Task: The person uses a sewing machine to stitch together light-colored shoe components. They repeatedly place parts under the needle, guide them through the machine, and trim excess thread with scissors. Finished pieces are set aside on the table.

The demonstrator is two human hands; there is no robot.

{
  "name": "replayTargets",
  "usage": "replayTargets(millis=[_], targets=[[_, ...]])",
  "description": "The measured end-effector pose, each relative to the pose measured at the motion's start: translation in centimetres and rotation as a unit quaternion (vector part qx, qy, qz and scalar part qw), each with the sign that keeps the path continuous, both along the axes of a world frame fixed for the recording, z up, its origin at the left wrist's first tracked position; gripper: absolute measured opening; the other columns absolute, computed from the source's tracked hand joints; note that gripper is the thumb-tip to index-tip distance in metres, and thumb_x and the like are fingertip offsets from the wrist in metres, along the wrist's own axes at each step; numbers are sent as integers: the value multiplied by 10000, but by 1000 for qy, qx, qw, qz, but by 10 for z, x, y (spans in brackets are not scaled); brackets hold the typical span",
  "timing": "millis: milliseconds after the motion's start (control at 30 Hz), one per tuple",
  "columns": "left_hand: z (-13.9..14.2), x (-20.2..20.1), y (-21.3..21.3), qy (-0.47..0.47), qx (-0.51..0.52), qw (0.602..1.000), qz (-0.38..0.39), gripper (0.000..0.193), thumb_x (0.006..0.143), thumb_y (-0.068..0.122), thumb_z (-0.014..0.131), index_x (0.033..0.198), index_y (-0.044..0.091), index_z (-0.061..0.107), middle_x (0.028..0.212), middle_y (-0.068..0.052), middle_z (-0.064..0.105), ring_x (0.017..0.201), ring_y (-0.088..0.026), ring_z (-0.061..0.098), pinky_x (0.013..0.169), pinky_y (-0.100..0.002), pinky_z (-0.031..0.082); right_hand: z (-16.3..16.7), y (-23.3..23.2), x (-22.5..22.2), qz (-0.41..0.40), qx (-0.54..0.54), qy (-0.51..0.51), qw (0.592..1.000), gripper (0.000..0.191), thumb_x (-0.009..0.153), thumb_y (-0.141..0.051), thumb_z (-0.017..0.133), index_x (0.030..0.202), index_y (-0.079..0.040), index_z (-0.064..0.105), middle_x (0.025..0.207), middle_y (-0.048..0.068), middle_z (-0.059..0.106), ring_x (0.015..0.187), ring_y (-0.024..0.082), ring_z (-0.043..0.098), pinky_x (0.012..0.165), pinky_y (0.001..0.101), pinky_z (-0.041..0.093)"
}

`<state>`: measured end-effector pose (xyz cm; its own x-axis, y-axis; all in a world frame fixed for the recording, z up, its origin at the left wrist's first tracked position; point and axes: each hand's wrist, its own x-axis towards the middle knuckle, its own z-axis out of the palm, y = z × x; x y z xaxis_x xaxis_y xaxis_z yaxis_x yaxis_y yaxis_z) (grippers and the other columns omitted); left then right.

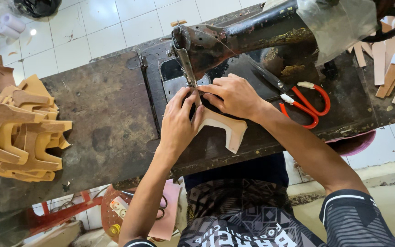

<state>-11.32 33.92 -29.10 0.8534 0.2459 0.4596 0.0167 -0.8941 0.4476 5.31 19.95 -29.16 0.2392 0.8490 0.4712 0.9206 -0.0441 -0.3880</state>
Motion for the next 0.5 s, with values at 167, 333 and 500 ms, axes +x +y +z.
replayTargets(millis=[167,333,500], targets=[[0,0,2,1,-5,1000,-10,387,979,193,713,1300,0,617,1376,-195,584,1311,-388,571,1100,-470,457,0,0,-1,-2,3,-6,1000,250,948,-221,725,1184,-141,748,802,38,629,742,258,619,717,402,489],[1,0,2,1,-8,1000,-8,398,971,193,714,1303,-2,614,1379,-197,577,1304,-389,572,1099,-470,458,0,1,-1,-1,1,-6,1000,252,947,-219,727,1186,-141,748,798,38,625,740,257,615,713,402,486],[5,1,1,-8,-12,1000,-4,375,951,179,717,1263,-5,618,1357,-191,587,1267,-386,583,1084,-469,463,1,1,-2,-8,-4,-8,1000,262,937,-220,732,1187,-142,750,791,45,616,724,261,608,705,404,483]])
